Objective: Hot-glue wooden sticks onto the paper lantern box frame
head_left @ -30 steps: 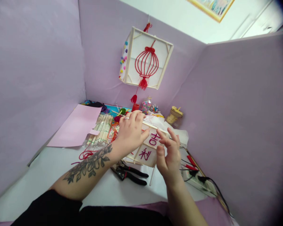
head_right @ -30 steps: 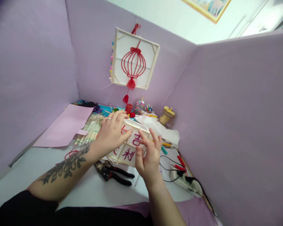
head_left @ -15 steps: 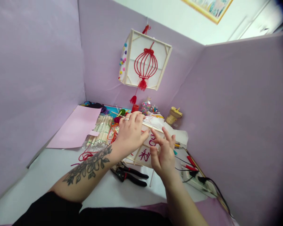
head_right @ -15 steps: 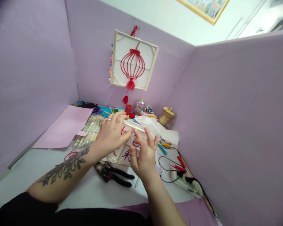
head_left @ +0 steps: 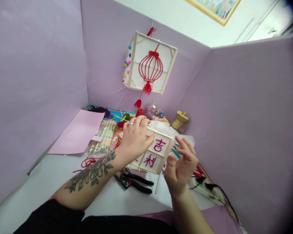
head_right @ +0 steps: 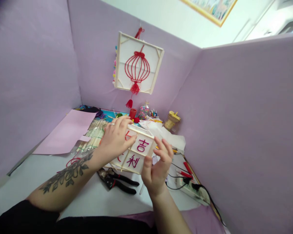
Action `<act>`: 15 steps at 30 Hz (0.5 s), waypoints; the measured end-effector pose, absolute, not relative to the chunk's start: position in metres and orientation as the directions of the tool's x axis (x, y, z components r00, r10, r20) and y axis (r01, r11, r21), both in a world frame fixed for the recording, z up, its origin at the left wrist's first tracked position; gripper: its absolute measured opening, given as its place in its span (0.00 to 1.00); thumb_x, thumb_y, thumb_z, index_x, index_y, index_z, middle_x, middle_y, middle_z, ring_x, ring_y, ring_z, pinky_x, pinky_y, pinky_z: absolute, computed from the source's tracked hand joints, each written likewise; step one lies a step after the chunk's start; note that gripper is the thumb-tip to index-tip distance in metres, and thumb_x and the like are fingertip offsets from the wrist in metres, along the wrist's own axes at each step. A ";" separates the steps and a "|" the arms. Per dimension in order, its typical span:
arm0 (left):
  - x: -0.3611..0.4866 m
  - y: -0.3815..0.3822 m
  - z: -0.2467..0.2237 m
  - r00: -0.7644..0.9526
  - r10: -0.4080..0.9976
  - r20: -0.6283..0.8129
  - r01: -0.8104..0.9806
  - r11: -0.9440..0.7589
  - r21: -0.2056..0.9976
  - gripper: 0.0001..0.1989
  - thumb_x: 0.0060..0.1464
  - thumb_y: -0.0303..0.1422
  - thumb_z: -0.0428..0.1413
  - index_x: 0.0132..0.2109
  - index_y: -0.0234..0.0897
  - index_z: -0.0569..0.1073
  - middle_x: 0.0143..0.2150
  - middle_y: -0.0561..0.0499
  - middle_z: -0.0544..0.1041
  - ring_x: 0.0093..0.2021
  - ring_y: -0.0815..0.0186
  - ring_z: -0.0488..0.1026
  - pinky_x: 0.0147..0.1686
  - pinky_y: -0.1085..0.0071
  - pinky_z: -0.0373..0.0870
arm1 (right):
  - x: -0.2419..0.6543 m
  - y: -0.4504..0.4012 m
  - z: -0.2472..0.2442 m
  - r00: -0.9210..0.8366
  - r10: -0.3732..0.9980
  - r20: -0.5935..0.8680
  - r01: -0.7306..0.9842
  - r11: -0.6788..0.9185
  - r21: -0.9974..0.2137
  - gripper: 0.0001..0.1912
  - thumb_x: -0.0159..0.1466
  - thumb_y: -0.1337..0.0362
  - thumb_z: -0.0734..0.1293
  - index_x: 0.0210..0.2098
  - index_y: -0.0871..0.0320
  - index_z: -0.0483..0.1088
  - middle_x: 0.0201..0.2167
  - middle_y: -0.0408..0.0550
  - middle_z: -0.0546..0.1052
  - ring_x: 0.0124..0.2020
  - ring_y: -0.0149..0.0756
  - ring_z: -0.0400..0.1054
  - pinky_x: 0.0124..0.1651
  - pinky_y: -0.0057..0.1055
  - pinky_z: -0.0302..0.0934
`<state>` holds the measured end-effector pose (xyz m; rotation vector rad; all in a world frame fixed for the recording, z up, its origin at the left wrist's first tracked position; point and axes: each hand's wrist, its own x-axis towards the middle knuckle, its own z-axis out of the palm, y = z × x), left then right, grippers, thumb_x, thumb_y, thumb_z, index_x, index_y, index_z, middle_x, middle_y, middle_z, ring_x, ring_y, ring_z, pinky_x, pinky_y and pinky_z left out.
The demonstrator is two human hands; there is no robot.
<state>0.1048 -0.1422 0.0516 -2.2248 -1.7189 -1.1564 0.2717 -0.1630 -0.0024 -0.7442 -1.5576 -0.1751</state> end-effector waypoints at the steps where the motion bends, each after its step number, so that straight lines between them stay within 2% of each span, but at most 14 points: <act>1: 0.105 -0.142 0.052 0.074 0.790 0.609 0.865 -0.355 0.355 0.21 0.56 0.36 0.58 0.55 0.36 0.66 0.61 0.41 0.69 0.61 0.50 0.64 0.57 0.50 0.61 | 0.270 -0.162 -0.002 0.110 0.313 0.943 0.540 0.778 -0.321 0.15 0.62 0.67 0.64 0.48 0.54 0.60 0.58 0.55 0.69 0.64 0.50 0.58 0.64 0.64 0.46; 4: 0.104 -0.142 0.053 0.080 0.795 0.601 0.866 -0.354 0.353 0.21 0.56 0.36 0.58 0.55 0.36 0.66 0.61 0.41 0.69 0.61 0.50 0.64 0.57 0.50 0.61 | 0.269 -0.163 0.000 0.300 0.257 0.919 0.473 0.796 -0.377 0.20 0.60 0.68 0.67 0.51 0.53 0.62 0.60 0.54 0.64 0.65 0.48 0.56 0.68 0.61 0.42; 5: 0.104 -0.142 0.053 0.081 0.796 0.600 0.867 -0.353 0.352 0.21 0.56 0.36 0.58 0.55 0.36 0.67 0.61 0.41 0.69 0.61 0.50 0.64 0.58 0.51 0.61 | 0.270 -0.164 0.002 0.370 0.291 0.882 0.406 0.804 -0.435 0.20 0.60 0.69 0.67 0.51 0.53 0.63 0.59 0.53 0.65 0.65 0.47 0.56 0.68 0.60 0.41; 7: 0.104 -0.142 0.053 0.085 0.794 0.603 0.868 -0.355 0.346 0.20 0.56 0.36 0.58 0.55 0.35 0.67 0.61 0.41 0.69 0.61 0.50 0.64 0.58 0.51 0.61 | 0.279 -0.166 0.007 0.461 0.497 0.735 0.137 0.779 -0.612 0.17 0.61 0.69 0.66 0.49 0.51 0.65 0.57 0.51 0.67 0.63 0.44 0.60 0.68 0.58 0.45; 9: 0.104 -0.141 0.052 0.082 0.786 0.613 0.870 -0.356 0.340 0.20 0.56 0.36 0.58 0.54 0.36 0.67 0.61 0.41 0.70 0.61 0.50 0.64 0.57 0.51 0.61 | 0.293 -0.169 0.013 0.377 0.783 0.494 -0.239 0.598 -0.765 0.12 0.62 0.67 0.64 0.45 0.50 0.67 0.53 0.49 0.71 0.59 0.42 0.65 0.66 0.57 0.51; 10: 0.104 -0.141 0.051 0.080 0.781 0.620 0.872 -0.356 0.337 0.20 0.56 0.36 0.58 0.55 0.36 0.67 0.60 0.41 0.70 0.61 0.50 0.65 0.57 0.51 0.62 | 0.301 -0.171 0.016 0.280 0.883 0.376 -0.394 0.463 -0.794 0.10 0.62 0.66 0.63 0.44 0.49 0.68 0.51 0.48 0.72 0.57 0.41 0.67 0.65 0.55 0.53; 12: 0.104 -0.139 0.049 0.075 0.767 0.637 0.873 -0.359 0.329 0.21 0.56 0.36 0.57 0.55 0.36 0.66 0.60 0.41 0.70 0.60 0.49 0.65 0.56 0.51 0.62 | 0.313 -0.173 0.022 0.112 0.968 0.223 -0.571 0.246 -0.783 0.10 0.60 0.65 0.64 0.42 0.48 0.69 0.49 0.45 0.74 0.56 0.37 0.68 0.64 0.48 0.57; 15: 0.103 -0.137 0.047 0.079 0.744 0.664 0.874 -0.371 0.312 0.20 0.56 0.36 0.57 0.54 0.37 0.66 0.60 0.41 0.70 0.60 0.50 0.65 0.56 0.52 0.62 | 0.323 -0.175 0.027 0.051 0.984 0.171 -0.639 0.164 -0.751 0.11 0.59 0.65 0.65 0.41 0.47 0.71 0.47 0.43 0.76 0.55 0.34 0.69 0.61 0.40 0.62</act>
